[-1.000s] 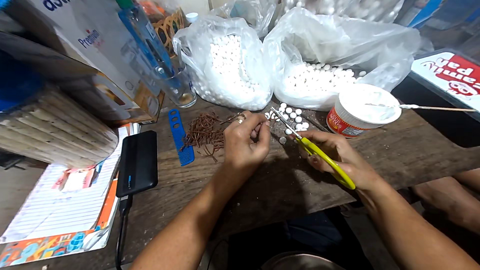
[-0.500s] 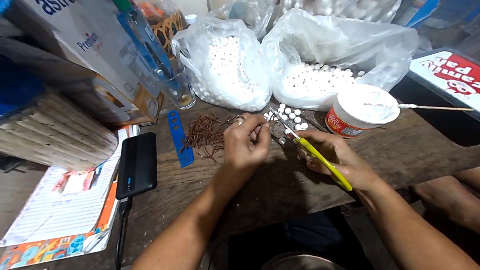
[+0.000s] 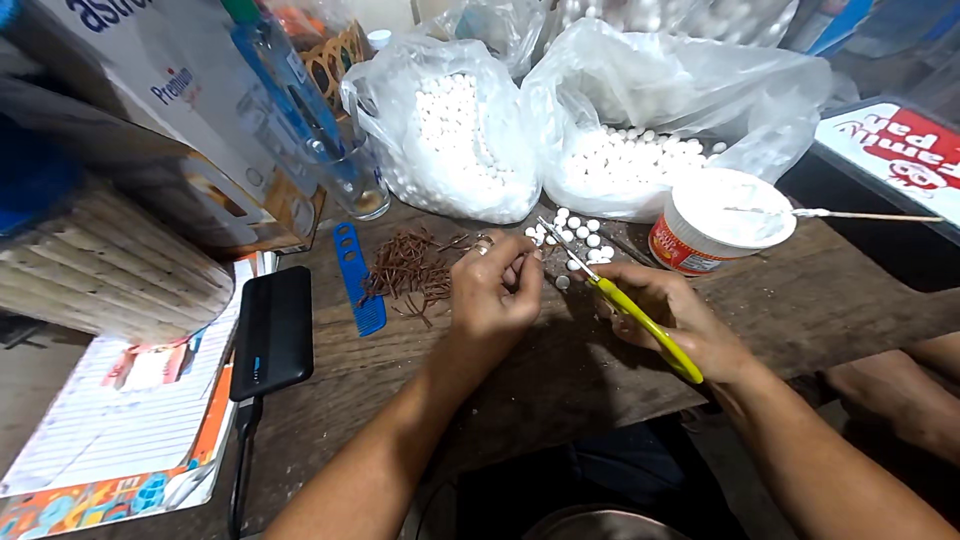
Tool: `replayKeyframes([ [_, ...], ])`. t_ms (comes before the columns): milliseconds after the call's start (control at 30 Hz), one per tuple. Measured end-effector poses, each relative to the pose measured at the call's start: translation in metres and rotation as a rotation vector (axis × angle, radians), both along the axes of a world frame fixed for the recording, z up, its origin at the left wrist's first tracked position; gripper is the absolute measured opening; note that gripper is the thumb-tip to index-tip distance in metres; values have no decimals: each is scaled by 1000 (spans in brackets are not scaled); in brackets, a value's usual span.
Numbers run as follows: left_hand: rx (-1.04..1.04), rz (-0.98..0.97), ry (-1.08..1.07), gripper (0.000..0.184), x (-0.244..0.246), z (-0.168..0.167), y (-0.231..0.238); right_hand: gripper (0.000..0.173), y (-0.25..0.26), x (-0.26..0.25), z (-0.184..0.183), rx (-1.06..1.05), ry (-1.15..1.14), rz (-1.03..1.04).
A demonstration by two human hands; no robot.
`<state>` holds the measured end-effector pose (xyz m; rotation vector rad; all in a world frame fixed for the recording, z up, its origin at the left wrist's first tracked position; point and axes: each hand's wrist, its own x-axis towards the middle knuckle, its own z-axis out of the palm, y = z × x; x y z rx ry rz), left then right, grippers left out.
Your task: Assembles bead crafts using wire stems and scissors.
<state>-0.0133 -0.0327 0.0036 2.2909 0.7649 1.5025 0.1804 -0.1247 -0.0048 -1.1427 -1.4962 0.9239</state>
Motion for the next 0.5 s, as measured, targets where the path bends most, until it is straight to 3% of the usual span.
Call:
replayKeyframes([
  [500,14,70,-40,11,-1,0,4,55,1,2,-2,17,-35,-8],
])
